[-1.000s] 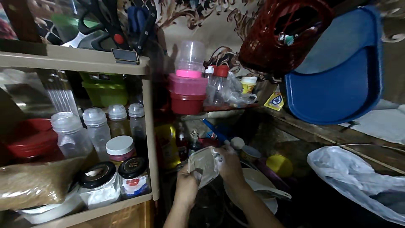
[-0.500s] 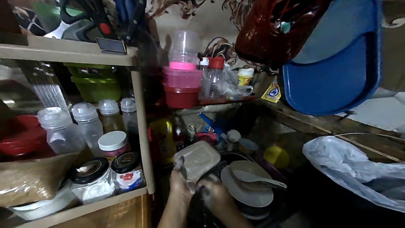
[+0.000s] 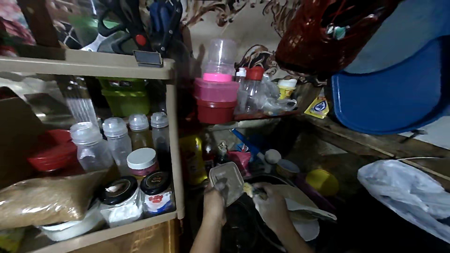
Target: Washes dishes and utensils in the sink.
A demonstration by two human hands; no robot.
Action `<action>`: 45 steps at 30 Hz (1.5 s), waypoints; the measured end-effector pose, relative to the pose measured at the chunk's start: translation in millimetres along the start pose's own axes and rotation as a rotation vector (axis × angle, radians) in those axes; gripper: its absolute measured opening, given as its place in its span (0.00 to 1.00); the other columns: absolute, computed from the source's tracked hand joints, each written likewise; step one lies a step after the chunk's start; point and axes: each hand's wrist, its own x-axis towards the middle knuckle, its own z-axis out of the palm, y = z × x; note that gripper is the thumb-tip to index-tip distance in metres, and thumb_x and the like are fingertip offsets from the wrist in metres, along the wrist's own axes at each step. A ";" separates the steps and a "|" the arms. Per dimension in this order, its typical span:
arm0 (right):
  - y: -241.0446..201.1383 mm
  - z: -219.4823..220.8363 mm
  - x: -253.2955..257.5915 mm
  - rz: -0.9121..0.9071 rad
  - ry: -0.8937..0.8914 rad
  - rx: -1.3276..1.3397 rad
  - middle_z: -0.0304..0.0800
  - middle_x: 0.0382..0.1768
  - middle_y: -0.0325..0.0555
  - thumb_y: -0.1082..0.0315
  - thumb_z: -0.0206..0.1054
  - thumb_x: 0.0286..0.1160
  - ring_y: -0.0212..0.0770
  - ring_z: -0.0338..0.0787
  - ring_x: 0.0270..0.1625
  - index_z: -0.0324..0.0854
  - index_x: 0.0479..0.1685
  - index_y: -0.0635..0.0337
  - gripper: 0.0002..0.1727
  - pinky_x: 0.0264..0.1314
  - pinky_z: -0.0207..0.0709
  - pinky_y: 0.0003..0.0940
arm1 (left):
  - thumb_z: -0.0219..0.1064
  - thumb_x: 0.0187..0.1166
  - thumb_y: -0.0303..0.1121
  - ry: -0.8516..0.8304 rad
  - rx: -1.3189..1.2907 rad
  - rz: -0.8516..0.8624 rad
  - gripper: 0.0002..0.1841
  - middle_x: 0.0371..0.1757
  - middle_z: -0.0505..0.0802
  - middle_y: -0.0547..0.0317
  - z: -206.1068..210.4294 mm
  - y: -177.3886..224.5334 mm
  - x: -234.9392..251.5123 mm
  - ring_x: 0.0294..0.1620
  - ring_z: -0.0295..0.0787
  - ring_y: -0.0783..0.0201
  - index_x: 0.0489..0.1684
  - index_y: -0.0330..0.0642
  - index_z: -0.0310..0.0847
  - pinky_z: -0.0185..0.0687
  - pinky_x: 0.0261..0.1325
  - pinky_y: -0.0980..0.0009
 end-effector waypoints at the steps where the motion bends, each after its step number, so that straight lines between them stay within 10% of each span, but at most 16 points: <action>1: -4.3 -2.3 7.0 -0.029 0.012 0.005 0.88 0.59 0.59 0.75 0.66 0.74 0.46 0.91 0.51 0.86 0.60 0.66 0.16 0.55 0.87 0.42 | 0.56 0.87 0.24 -0.045 0.038 0.029 0.13 0.45 0.89 0.48 1.2 -2.5 -3.0 0.41 0.88 0.62 0.65 0.32 0.76 0.85 0.44 0.67; 5: -14.3 8.3 31.7 -0.174 0.070 -0.081 0.87 0.65 0.63 0.78 0.65 0.72 0.55 0.88 0.65 0.87 0.65 0.63 0.20 0.70 0.82 0.48 | 0.58 0.78 0.20 -0.229 0.103 0.141 0.10 0.35 0.89 0.58 1.6 -13.5 -8.1 0.34 0.85 0.71 0.51 0.33 0.81 0.82 0.38 0.74; 11: -23.9 32.8 25.0 -0.604 0.136 -0.124 0.93 0.54 0.53 0.78 0.71 0.60 0.53 0.91 0.59 0.94 0.49 0.56 0.18 0.64 0.84 0.54 | 0.57 0.80 0.20 -0.281 0.239 0.252 0.12 0.39 0.93 0.58 -7.5 -8.2 -6.2 0.40 0.90 0.72 0.52 0.33 0.85 0.87 0.47 0.72; 17: -34.5 0.9 48.8 -0.319 -0.065 -0.389 0.87 0.66 0.63 0.77 0.64 0.74 0.61 0.86 0.70 0.89 0.62 0.64 0.18 0.75 0.78 0.55 | 0.58 0.80 0.20 -0.276 0.330 0.292 0.12 0.40 0.94 0.58 -9.2 7.5 -12.5 0.39 0.91 0.72 0.54 0.33 0.86 0.89 0.47 0.73; 23: -40.9 8.7 28.6 -0.680 0.055 -0.330 0.92 0.49 0.56 0.79 0.71 0.61 0.56 0.93 0.54 0.93 0.44 0.61 0.13 0.56 0.89 0.52 | 0.58 0.78 0.18 -0.283 0.434 0.331 0.13 0.41 0.95 0.60 -8.9 6.8 -7.7 0.41 0.91 0.74 0.51 0.36 0.88 0.88 0.49 0.73; 31: -15.6 -17.7 74.3 -0.070 -0.101 -0.285 0.89 0.60 0.63 0.69 0.66 0.80 0.58 0.87 0.65 0.86 0.60 0.69 0.16 0.74 0.76 0.55 | 0.57 0.74 0.18 -0.330 0.308 0.369 0.13 0.32 0.93 0.63 -14.9 14.6 -10.2 0.32 0.89 0.74 0.43 0.36 0.89 0.87 0.40 0.74; 45: 26.9 -33.0 64.6 0.348 -0.435 -0.016 0.85 0.44 0.54 0.62 0.59 0.89 0.41 0.84 0.36 0.79 0.63 0.70 0.19 0.41 0.82 0.38 | 0.57 0.76 0.18 -0.296 0.258 0.328 0.12 0.33 0.93 0.61 -9.0 -5.1 -14.1 0.33 0.90 0.73 0.45 0.34 0.88 0.88 0.41 0.74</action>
